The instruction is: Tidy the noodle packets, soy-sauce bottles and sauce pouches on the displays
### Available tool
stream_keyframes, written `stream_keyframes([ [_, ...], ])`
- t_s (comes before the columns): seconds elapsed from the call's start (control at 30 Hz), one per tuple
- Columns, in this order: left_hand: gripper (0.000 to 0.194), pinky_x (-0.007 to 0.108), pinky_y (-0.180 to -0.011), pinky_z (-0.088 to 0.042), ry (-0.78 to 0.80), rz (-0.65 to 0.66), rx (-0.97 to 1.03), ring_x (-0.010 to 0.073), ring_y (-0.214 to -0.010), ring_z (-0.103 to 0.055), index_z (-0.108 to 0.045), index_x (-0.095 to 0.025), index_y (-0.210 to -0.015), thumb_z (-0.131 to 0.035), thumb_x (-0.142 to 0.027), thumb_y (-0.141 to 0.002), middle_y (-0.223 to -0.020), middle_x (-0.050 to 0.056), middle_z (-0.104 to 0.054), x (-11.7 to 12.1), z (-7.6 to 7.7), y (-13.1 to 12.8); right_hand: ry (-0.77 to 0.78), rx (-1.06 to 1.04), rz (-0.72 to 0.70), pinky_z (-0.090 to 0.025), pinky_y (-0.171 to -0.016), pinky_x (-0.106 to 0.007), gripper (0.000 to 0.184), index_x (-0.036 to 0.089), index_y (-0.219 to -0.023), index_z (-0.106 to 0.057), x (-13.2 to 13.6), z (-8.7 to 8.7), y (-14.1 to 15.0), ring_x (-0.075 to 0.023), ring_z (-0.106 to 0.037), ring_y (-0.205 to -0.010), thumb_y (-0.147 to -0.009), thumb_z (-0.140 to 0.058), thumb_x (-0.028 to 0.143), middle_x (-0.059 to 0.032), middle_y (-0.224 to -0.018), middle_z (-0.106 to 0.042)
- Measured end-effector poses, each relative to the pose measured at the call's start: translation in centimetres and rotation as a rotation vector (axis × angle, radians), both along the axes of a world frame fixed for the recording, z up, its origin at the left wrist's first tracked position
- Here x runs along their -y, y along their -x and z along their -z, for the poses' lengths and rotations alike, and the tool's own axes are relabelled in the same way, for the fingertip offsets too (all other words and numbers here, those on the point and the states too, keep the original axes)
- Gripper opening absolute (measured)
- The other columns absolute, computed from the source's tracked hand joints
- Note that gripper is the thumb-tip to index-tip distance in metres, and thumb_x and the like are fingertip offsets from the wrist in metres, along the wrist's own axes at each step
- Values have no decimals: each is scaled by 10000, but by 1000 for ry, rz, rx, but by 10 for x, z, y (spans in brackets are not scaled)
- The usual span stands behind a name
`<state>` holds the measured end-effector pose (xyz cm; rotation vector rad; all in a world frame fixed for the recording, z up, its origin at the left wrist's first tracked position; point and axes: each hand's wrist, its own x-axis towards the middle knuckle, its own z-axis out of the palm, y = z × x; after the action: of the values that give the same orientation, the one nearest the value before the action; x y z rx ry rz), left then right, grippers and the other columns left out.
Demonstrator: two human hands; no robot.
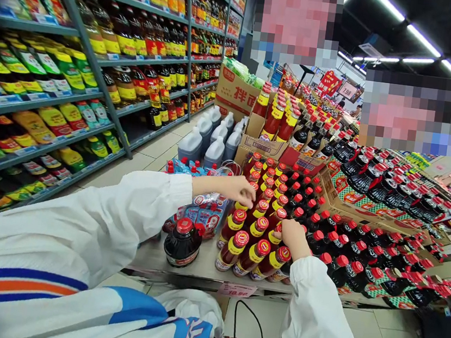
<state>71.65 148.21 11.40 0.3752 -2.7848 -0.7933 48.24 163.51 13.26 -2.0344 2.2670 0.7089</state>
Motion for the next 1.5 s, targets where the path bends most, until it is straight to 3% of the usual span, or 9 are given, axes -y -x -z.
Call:
stream_keyframes([
  [0.1,313,253,-702,-480,128,-272,-80,194,-796,-702,-737,-144,-968,-649,-436,-899,-881,80,-777,15,1,4,31,8,3,-515,-821,-352,336,167,-1087,-714,-2,3,2,-327,-710,-1010,-902,-713,449,-186,-1082,-734],
  [0.17,355,280,-698,-477,228,-335,27,234,-823,-698,-748,-158,-965,-713,-485,-830,-912,95,-773,18,8,7,46,11,1,-511,-800,-349,290,198,-1066,-720,-2,6,3,-321,-715,-989,-923,-683,447,-185,-1053,-741],
  [0.3,465,313,-724,-488,263,-273,161,278,-860,-695,-749,-168,-1068,-780,-513,-757,-962,120,-768,17,21,13,57,5,-16,-512,-771,-342,250,224,-1072,-715,-2,11,6,-314,-723,-976,-946,-644,427,-182,-1040,-746],
  [0.5,330,332,-757,-509,304,-206,158,288,-871,-697,-759,-142,-981,-834,-334,-723,-960,132,-763,16,25,17,60,0,-29,-503,-801,-355,284,152,-1121,-697,2,21,15,-319,-717,-991,-969,-586,365,-188,-1027,-753],
  [0.73,478,312,-907,-499,125,-9,133,255,-1053,-678,-738,-202,-1145,-807,-105,-682,-1109,53,-769,48,28,-2,27,76,-37,-475,-739,-335,372,194,-1096,-698,8,34,36,-319,-722,-958,-961,-555,510,-141,-965,-766],
  [0.87,484,321,-941,-496,122,-25,117,259,-1071,-675,-728,-190,-1188,-808,-163,-711,-1147,58,-762,54,30,-10,105,138,-44,-470,-678,-309,360,234,-1035,-699,9,40,43,-291,-732,-885,-930,-563,551,-91,-889,-765],
  [1.1,367,343,-730,-525,335,-180,94,269,-813,-683,-747,-120,-1049,-803,-291,-729,-927,129,-761,29,38,7,23,67,-52,-469,-702,-318,381,196,-1086,-695,8,32,34,-304,-726,-934,-953,-558,525,-113,-930,-765],
  [1.27,356,286,-712,-483,213,-129,35,225,-816,-667,-767,-161,-1024,-821,-282,-694,-859,63,-758,28,35,8,77,-4,-51,-455,-715,-304,322,174,-1109,-700,1,21,17,-282,-724,-952,-990,-561,440,-127,-965,-760],
  [1.5,381,270,-687,-466,164,-103,115,215,-819,-669,-766,-182,-984,-855,-312,-637,-890,49,-761,30,25,19,88,-5,1,-433,-718,-307,374,162,-1142,-692,-2,16,7,-281,-709,-980,-977,-590,483,-150,-1034,-745],
])
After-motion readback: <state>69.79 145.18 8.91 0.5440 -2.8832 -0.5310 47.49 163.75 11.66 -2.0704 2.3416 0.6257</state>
